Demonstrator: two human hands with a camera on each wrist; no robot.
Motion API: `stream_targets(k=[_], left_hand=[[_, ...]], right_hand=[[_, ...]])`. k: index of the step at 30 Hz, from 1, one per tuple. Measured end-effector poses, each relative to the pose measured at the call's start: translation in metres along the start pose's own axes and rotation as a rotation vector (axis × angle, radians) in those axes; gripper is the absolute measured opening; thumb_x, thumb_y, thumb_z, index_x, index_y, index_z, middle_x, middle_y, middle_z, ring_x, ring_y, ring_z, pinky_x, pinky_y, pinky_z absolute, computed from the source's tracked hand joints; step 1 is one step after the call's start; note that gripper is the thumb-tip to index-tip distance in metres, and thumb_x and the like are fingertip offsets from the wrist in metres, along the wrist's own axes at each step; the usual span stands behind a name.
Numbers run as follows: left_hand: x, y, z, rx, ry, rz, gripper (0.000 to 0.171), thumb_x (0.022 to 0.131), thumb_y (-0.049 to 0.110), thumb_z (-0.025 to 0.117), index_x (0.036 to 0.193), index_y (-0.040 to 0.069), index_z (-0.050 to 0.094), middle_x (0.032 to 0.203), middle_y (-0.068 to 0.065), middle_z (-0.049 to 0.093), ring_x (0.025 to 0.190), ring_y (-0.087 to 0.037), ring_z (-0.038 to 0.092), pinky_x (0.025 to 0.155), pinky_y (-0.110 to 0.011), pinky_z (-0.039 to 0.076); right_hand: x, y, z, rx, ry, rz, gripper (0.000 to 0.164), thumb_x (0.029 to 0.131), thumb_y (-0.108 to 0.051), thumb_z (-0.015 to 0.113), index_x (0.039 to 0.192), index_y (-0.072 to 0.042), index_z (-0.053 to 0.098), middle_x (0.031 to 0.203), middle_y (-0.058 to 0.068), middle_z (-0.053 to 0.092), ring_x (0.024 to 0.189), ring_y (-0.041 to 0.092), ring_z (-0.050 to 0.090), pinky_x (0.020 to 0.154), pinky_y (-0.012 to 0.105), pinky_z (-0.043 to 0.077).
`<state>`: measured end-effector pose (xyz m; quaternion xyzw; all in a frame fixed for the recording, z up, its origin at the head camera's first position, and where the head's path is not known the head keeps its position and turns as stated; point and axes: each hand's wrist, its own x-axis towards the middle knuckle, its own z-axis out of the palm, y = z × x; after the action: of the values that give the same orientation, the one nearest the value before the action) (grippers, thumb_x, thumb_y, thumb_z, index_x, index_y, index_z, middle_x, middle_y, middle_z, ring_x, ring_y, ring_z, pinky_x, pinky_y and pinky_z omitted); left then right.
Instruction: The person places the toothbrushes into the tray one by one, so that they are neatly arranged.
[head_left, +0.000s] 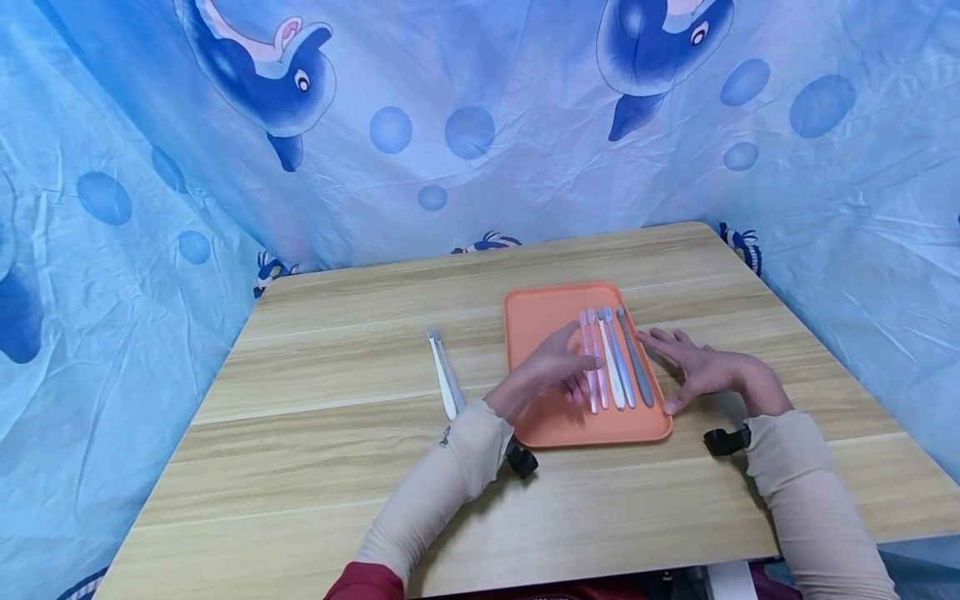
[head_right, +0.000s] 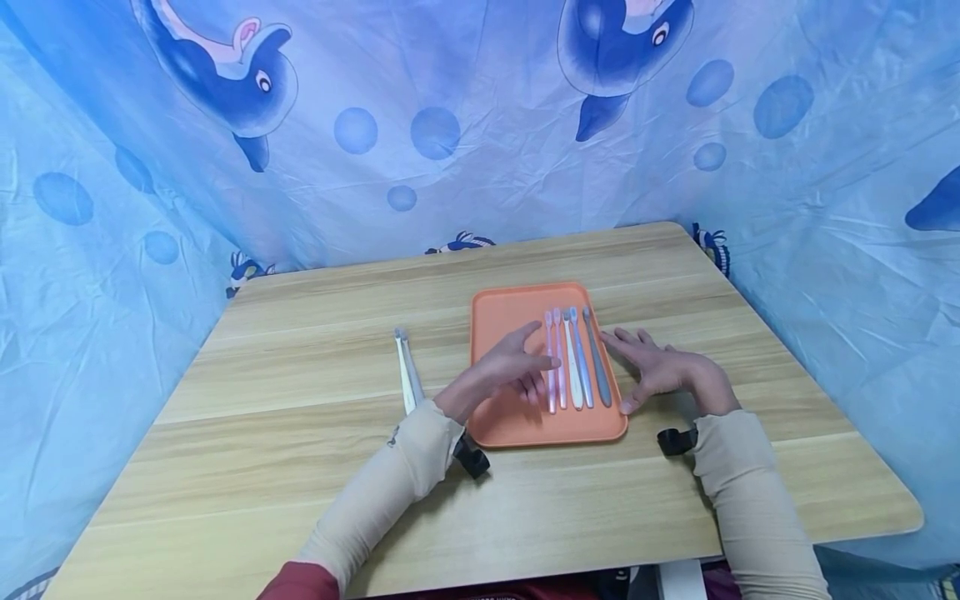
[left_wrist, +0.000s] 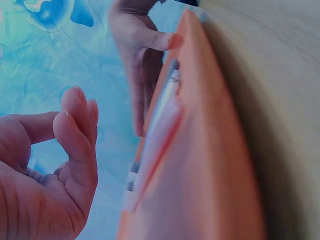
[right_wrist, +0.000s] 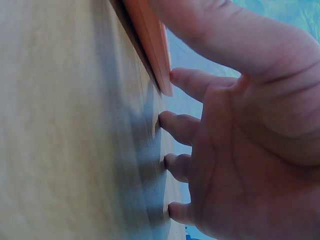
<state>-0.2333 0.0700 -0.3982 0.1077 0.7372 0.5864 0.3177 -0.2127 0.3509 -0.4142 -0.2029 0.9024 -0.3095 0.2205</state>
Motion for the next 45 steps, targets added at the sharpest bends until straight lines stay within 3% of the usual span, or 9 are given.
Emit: stream_targets(k=[10,19,27,36,45], left_hand=[[-0.021,0.018,-0.005,0.058,0.023,0.074,0.09,0.094,0.022,0.07,0.163,0.026,0.012,0.055,-0.009,0.062,0.043,-0.017,0.058,0.045,-0.033,0.053],[-0.044,0.034,-0.019,0.037,-0.008,0.13,0.09,0.095,0.023,0.069,0.162,0.032,0.01,0.057,-0.009,0.064,0.043,-0.018,0.059,0.051,-0.041,0.06],[-0.064,0.037,-0.042,0.011,-0.028,0.186,0.09,0.096,0.025,0.068,0.161,0.035,0.006,0.059,-0.008,0.065,0.043,-0.017,0.06,0.048,-0.035,0.058],[-0.085,0.034,-0.067,0.024,0.036,0.216,0.092,0.094,0.023,0.068,0.162,0.031,0.006,0.057,-0.007,0.066,0.041,-0.017,0.06,0.043,-0.03,0.053],[-0.101,0.023,-0.098,0.017,0.109,0.204,0.092,0.095,0.021,0.067,0.162,0.03,0.004,0.055,-0.006,0.065,0.04,-0.016,0.06,0.042,-0.028,0.051]], right_hand=[[-0.001,0.0,0.0,0.006,-0.001,-0.003,0.125,0.068,-0.033,0.091,0.162,-0.009,0.011,0.164,0.033,-0.005,0.145,0.064,-0.015,0.103,0.089,-0.005],[-0.002,-0.001,0.0,0.02,0.003,0.002,0.126,0.068,-0.033,0.091,0.161,-0.007,0.01,0.164,0.034,-0.006,0.144,0.064,-0.017,0.102,0.089,-0.006],[-0.001,0.0,-0.001,0.0,0.003,-0.011,0.125,0.068,-0.034,0.09,0.161,-0.008,0.011,0.164,0.034,-0.004,0.145,0.065,-0.015,0.102,0.089,-0.005],[0.0,0.0,0.0,-0.004,-0.001,-0.003,0.124,0.068,-0.034,0.09,0.161,-0.009,0.012,0.164,0.033,-0.003,0.145,0.065,-0.014,0.103,0.089,-0.004],[0.0,-0.001,0.0,-0.006,0.0,-0.007,0.124,0.068,-0.034,0.09,0.161,-0.008,0.012,0.164,0.034,-0.004,0.144,0.065,-0.015,0.103,0.089,-0.005]])
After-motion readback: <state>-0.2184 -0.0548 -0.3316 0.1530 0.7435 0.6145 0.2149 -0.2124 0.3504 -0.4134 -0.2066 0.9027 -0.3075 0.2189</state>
